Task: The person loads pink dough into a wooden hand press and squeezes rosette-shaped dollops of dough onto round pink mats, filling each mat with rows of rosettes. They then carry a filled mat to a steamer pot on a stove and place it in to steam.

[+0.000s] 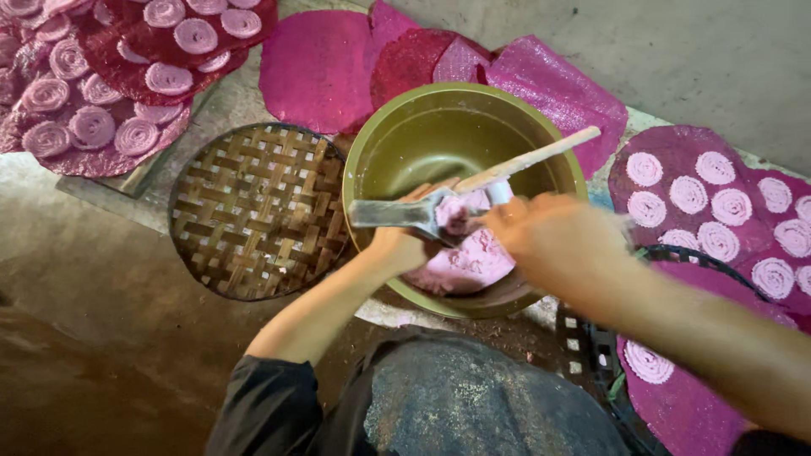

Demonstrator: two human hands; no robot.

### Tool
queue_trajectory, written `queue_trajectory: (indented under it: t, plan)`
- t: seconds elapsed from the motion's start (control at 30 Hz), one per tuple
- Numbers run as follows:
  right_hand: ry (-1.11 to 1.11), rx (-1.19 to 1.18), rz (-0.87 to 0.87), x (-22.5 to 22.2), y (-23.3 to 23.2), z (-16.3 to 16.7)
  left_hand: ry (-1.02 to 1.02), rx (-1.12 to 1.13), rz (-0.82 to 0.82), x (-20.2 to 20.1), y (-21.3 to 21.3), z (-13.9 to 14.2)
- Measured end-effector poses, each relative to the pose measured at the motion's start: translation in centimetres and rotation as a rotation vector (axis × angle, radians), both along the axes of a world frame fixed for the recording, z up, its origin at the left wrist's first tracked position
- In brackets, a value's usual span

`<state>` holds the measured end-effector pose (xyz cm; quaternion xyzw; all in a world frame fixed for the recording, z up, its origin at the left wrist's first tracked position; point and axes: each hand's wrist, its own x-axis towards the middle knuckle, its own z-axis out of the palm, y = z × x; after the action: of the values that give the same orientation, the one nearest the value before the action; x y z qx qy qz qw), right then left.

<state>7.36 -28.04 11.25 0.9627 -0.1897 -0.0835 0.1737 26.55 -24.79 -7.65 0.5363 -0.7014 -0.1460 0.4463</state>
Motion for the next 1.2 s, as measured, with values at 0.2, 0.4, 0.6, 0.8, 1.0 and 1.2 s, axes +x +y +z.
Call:
queue_trajectory:
  t: [0.2,0.4,0.6,0.8,1.0,1.2]
  plan:
    - [0.063,0.219,-0.154,0.6,0.2,1.2,0.163,0.285,0.090,-0.1,1.1,1.9]
    - [0.170,0.167,-0.345,-3.5,-3.1,1.9,-0.143,0.264,0.198,3.3,0.5,3.7]
    - [0.100,0.018,-0.060,2.8,-0.3,-1.1,0.026,-0.075,-0.001,2.2,-1.1,0.3]
    - [0.089,0.169,-0.267,0.3,-1.8,-1.1,0.040,0.204,0.258,3.8,-2.0,-2.2]
    - [-0.821,0.645,-0.154,2.2,-3.1,-7.7,-0.133,-0.163,0.434,4.4,-3.9,-1.0]
    - [-0.830,0.941,-0.296,0.4,-2.3,-14.7,-0.177,-0.102,0.498,6.0,-4.3,0.1]
